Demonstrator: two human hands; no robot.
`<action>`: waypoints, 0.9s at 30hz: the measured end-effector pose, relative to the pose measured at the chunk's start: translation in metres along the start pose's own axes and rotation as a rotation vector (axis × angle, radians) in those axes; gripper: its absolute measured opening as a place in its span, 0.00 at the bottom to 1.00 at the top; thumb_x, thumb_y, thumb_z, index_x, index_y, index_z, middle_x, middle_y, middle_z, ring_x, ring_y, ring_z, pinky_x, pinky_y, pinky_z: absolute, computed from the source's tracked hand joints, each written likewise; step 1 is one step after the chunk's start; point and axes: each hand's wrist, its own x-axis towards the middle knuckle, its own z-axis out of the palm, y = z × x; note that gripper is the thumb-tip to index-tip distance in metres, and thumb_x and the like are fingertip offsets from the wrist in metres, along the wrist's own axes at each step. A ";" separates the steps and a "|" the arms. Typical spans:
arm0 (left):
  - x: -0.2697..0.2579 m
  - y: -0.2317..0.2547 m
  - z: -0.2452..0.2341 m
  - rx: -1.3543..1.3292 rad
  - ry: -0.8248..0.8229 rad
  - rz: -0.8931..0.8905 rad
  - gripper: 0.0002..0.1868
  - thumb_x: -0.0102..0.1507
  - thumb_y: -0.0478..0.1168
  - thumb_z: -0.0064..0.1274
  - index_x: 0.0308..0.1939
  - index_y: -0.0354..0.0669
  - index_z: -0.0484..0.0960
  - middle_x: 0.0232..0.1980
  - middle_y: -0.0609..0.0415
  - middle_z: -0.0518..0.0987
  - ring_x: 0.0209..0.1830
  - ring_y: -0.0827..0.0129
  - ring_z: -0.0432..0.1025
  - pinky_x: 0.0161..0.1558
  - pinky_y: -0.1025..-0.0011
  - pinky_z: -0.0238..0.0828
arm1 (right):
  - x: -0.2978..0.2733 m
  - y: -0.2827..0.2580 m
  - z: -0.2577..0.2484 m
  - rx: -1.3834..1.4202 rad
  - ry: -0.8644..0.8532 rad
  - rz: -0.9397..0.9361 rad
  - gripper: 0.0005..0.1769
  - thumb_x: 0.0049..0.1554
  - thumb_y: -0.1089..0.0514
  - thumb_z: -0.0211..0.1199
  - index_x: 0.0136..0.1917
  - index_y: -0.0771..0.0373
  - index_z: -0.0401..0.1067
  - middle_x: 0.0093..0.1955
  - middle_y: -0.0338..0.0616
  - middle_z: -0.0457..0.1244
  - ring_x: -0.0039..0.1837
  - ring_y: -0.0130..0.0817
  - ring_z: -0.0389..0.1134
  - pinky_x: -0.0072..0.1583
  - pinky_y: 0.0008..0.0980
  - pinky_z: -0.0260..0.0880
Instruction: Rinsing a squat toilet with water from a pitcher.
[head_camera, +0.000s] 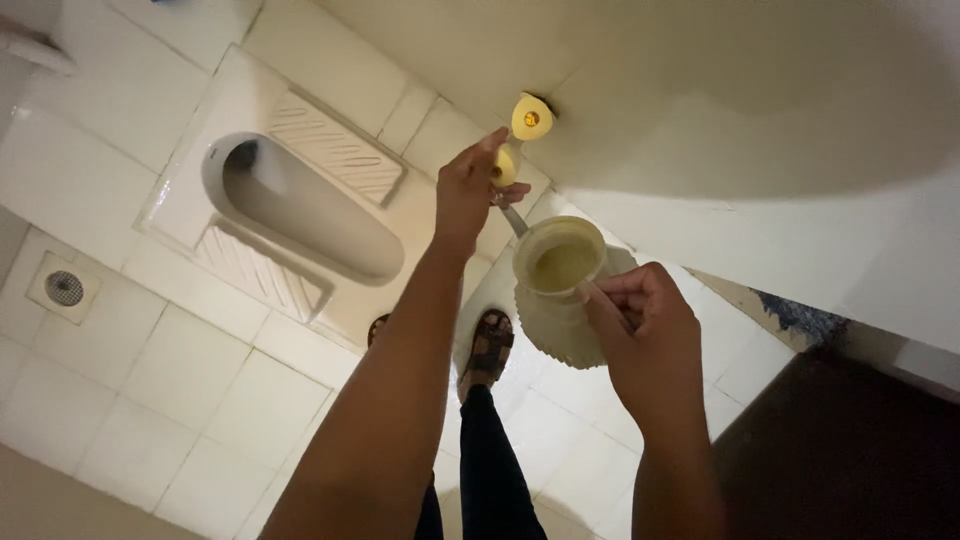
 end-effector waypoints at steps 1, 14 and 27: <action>-0.001 0.002 -0.001 0.000 -0.002 0.001 0.26 0.72 0.49 0.48 0.69 0.36 0.77 0.48 0.45 0.82 0.36 0.60 0.84 0.38 0.67 0.83 | 0.000 -0.003 -0.001 0.000 0.001 -0.001 0.11 0.59 0.58 0.67 0.47 0.67 0.68 0.44 0.45 0.71 0.47 0.26 0.74 0.49 0.27 0.76; -0.005 0.022 -0.013 0.120 -0.218 -0.056 0.35 0.67 0.32 0.55 0.78 0.43 0.64 0.56 0.45 0.79 0.52 0.61 0.81 0.59 0.64 0.78 | 0.008 0.009 -0.007 -0.103 0.070 0.043 0.11 0.59 0.57 0.67 0.49 0.66 0.70 0.45 0.45 0.71 0.47 0.26 0.74 0.49 0.28 0.75; -0.002 0.005 -0.027 -0.022 -0.284 -0.017 0.38 0.71 0.58 0.44 0.80 0.41 0.61 0.66 0.46 0.75 0.61 0.59 0.76 0.67 0.61 0.76 | 0.009 0.009 -0.007 -0.081 0.092 0.090 0.13 0.60 0.56 0.67 0.51 0.67 0.70 0.43 0.47 0.71 0.44 0.28 0.72 0.46 0.30 0.74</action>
